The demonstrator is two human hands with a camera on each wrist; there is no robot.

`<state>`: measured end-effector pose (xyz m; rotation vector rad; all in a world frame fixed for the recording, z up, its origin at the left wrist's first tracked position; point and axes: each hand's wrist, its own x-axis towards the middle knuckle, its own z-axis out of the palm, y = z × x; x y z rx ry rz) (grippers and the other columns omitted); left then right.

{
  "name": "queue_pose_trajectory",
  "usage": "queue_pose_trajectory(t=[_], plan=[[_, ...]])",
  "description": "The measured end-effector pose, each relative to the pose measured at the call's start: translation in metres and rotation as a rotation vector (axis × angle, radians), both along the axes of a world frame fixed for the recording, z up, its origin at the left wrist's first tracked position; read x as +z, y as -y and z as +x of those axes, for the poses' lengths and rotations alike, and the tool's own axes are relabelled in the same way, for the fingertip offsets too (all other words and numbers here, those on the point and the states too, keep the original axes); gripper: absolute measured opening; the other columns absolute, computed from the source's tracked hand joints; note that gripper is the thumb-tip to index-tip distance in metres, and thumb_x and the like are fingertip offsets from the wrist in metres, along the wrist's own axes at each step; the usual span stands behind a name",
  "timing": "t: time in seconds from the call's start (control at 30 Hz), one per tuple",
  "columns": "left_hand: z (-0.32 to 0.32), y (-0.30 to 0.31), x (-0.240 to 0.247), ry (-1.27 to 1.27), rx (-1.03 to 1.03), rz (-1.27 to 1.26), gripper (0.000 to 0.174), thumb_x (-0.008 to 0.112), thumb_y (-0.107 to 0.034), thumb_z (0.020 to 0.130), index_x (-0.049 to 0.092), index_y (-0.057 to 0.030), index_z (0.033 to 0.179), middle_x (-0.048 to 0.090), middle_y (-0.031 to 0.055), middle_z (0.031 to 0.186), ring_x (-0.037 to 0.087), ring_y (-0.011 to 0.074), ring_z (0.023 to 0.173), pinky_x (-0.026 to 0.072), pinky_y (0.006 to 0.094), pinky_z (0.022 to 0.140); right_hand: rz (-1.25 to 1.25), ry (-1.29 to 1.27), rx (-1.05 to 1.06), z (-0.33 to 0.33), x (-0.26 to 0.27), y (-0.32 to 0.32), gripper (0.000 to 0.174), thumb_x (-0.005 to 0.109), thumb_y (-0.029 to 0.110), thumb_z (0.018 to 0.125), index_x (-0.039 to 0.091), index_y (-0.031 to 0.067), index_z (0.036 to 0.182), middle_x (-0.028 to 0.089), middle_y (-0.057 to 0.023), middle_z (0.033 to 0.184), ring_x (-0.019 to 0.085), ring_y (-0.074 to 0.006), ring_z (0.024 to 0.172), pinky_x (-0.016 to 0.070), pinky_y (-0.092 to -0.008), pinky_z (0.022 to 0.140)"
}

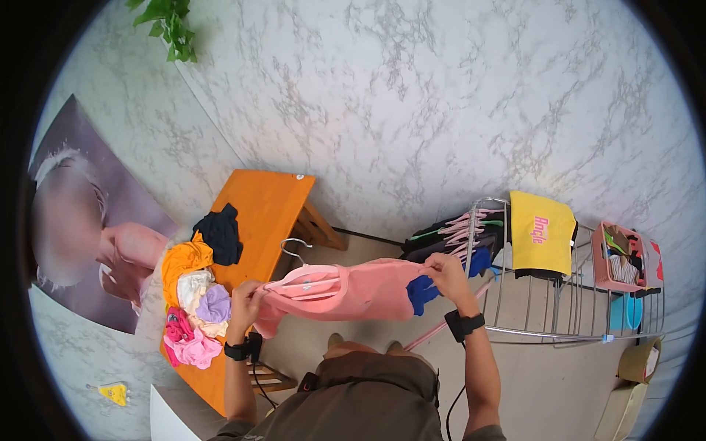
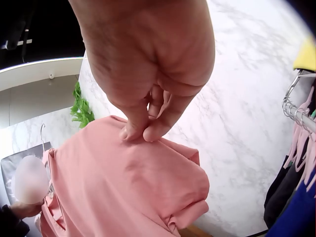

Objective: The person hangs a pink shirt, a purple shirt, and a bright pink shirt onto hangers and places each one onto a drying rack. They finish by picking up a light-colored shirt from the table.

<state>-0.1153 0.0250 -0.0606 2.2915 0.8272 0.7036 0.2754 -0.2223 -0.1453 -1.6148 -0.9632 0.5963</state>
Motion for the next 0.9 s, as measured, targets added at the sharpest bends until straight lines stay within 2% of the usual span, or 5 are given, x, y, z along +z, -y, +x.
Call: queue_pose_trajectory(t=[0.23, 0.37, 0.57, 0.8, 0.9], plan=[[-0.006, -0.004, 0.003, 0.045, 0.045, -0.009, 0.012, 0.064, -0.009, 0.086, 0.066, 0.0031, 0.088, 0.067, 0.0156, 0.081, 0.063, 0.0305, 0.075, 0.047, 0.0345, 0.07, 0.01, 0.117, -0.265, 0.03, -0.024, 0.009, 0.008, 0.066, -0.005, 0.079, 0.059, -0.0025, 0.077, 0.059, -0.003, 0.063, 0.053, -0.0066, 0.058, 0.0425, -0.0235, 0.053], [-0.003, -0.001, 0.009, 0.016, 0.058, -0.047, 0.013, 0.065, -0.009, 0.085, 0.066, 0.0037, 0.087, 0.065, 0.0155, 0.077, 0.062, 0.0301, 0.071, 0.0466, 0.0335, 0.067, -0.012, 0.118, -0.272, 0.022, -0.016, 0.008, 0.007, 0.066, -0.004, 0.079, 0.059, -0.0022, 0.076, 0.059, -0.004, 0.061, 0.054, -0.0077, 0.058, 0.0429, -0.024, 0.054], [0.004, 0.005, -0.002, 0.005, 0.006, -0.017, 0.011, 0.063, -0.007, 0.085, 0.065, 0.0035, 0.088, 0.063, 0.0157, 0.075, 0.06, 0.0261, 0.068, 0.0454, 0.031, 0.063, -0.154, 0.245, -0.437, 0.032, -0.05, 0.019, 0.01, 0.07, 0.002, 0.077, 0.061, -0.0021, 0.079, 0.06, -0.0103, 0.061, 0.057, -0.0165, 0.055, 0.0444, -0.0296, 0.054], [0.024, 0.025, -0.04, -0.19, -0.094, -0.135, 0.009, 0.062, -0.005, 0.083, 0.065, 0.0007, 0.089, 0.062, 0.0178, 0.073, 0.06, 0.0307, 0.064, 0.0449, 0.0315, 0.059, -0.208, 0.244, -0.457, -0.01, -0.085, 0.042, 0.02, 0.072, 0.008, 0.077, 0.063, -0.0006, 0.092, 0.066, -0.0133, 0.083, 0.063, -0.0221, 0.062, 0.049, -0.0337, 0.057], [0.041, 0.042, -0.058, -0.367, -0.212, -0.027, 0.01, 0.059, -0.009, 0.084, 0.064, -0.0053, 0.092, 0.063, 0.0194, 0.076, 0.063, 0.0368, 0.071, 0.0479, 0.0405, 0.061, -0.222, 0.175, -0.484, -0.028, -0.086, 0.068, 0.022, 0.071, 0.011, 0.079, 0.063, -0.0002, 0.096, 0.067, -0.0111, 0.087, 0.064, -0.0205, 0.067, 0.0507, -0.0313, 0.059]])
